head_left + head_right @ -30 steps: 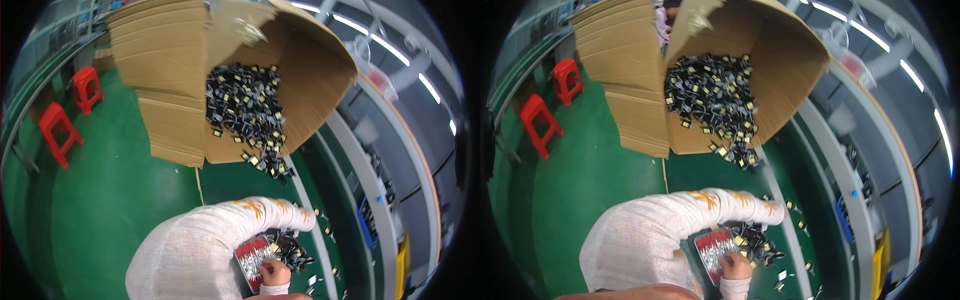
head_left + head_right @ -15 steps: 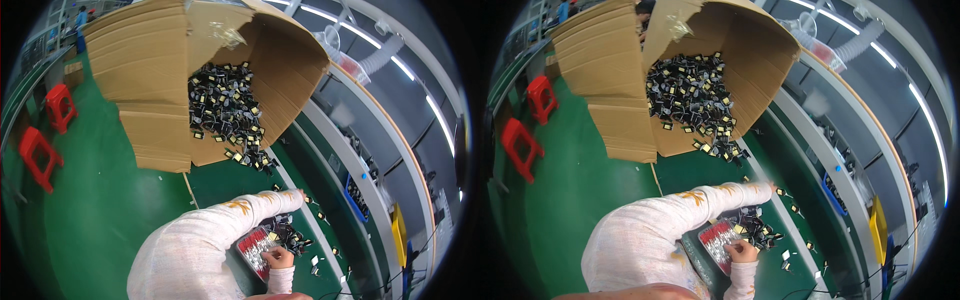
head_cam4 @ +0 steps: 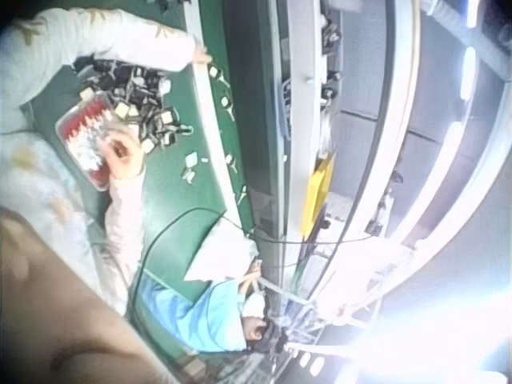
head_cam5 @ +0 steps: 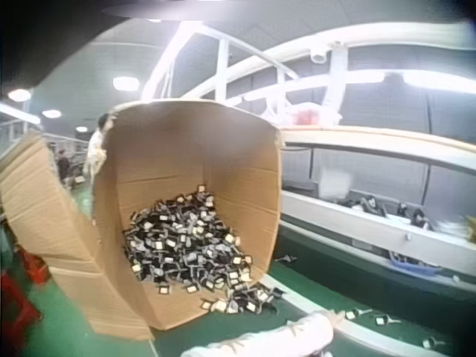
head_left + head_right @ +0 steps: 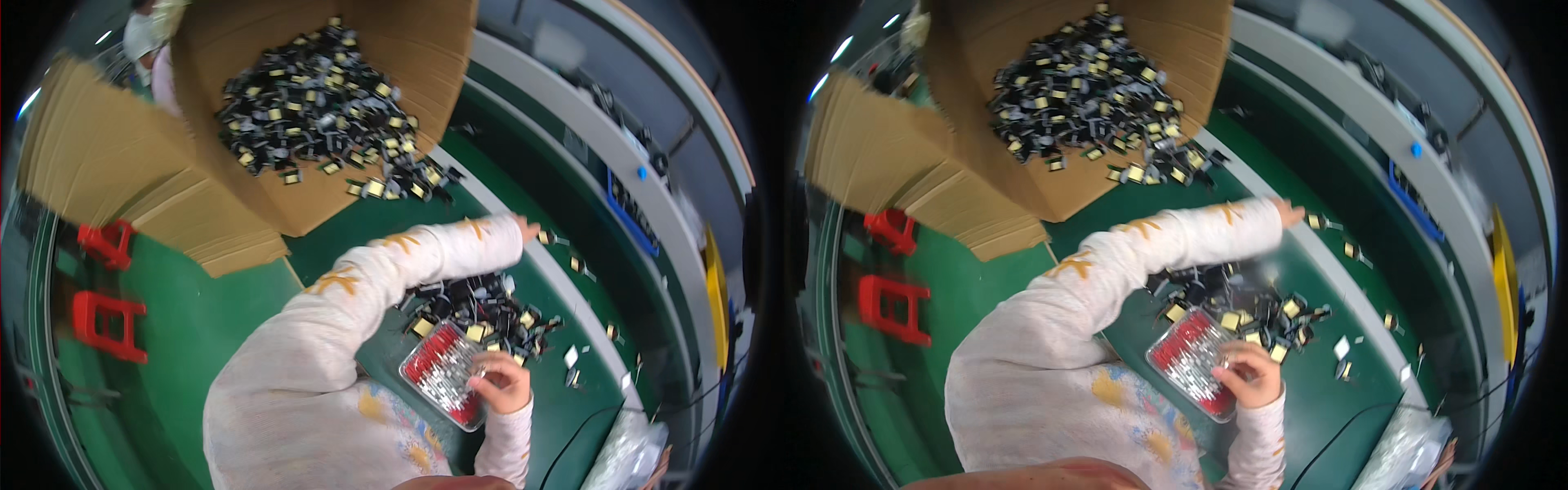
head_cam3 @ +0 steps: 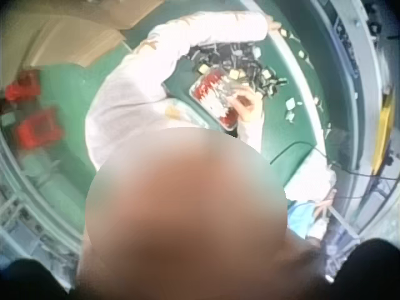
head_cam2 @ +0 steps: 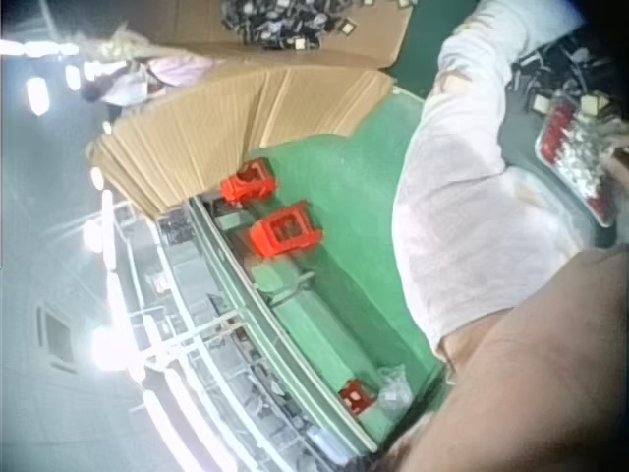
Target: The person wires small black components with yellow tape to a central gray unit using a thin metal tool and handles components from a cardboard box and a plastic bin.
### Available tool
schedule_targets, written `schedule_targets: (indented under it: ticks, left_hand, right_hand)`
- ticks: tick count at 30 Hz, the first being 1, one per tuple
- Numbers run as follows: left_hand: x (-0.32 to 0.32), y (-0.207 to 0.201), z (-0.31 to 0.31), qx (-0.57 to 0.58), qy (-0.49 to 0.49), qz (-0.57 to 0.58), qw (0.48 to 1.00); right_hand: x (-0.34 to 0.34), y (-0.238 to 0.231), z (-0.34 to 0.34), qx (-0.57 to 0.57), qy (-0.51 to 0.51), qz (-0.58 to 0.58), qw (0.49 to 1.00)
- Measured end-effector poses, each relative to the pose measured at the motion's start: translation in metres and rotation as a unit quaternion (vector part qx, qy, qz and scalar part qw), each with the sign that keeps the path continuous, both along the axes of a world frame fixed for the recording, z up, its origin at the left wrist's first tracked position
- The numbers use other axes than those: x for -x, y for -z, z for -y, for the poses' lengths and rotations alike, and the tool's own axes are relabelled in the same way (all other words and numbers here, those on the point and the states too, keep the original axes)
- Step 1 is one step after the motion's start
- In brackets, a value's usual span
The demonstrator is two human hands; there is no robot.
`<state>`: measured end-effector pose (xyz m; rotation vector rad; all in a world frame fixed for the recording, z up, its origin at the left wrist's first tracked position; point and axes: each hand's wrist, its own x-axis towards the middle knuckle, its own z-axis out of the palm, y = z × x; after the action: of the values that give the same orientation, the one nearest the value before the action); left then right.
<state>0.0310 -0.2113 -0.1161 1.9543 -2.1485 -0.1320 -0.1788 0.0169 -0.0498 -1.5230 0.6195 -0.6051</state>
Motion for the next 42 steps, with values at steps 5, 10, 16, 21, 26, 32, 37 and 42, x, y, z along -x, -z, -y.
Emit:
schedule_targets:
  ticks: [5, 10, 16, 21, 26, 32, 37, 42]
  left_hand:
    - [-0.029, -0.042, -0.030, 0.122, 0.100, -0.442, 0.883]
    - [-0.015, -0.085, -0.100, 0.028, 0.130, -0.596, 0.792]
    - [0.004, -0.113, -0.155, 0.150, 0.167, -0.430, 0.874]
    - [0.003, -0.121, -0.161, 0.023, 0.252, -0.457, 0.853]
    - [-0.003, -0.129, -0.165, -0.127, 0.281, -0.579, 0.755]
    - [-0.002, -0.140, -0.175, 0.044, 0.350, -0.362, 0.863]
    - [-0.006, -0.152, -0.177, 0.039, 0.387, -0.254, 0.886]
    - [0.001, -0.128, -0.171, -0.081, 0.432, -0.324, 0.838]
  right_hand:
    - [-0.008, -0.014, 0.014, -0.137, 0.041, 0.013, 0.990]
    - [-0.003, -0.026, 0.030, -0.149, 0.005, 0.094, 0.984]
    - [0.012, -0.037, 0.036, -0.102, 0.112, 0.196, 0.969]
    - [0.020, -0.033, 0.045, -0.045, 0.222, 0.244, 0.943]
    - [0.015, -0.038, 0.043, -0.065, 0.223, 0.235, 0.944]
    - [0.007, -0.043, 0.038, 0.144, 0.335, 0.084, 0.928]
    - [0.016, -0.045, 0.037, 0.444, 0.333, -0.148, 0.818]
    - [0.011, -0.056, 0.032, 0.521, 0.303, -0.155, 0.783]
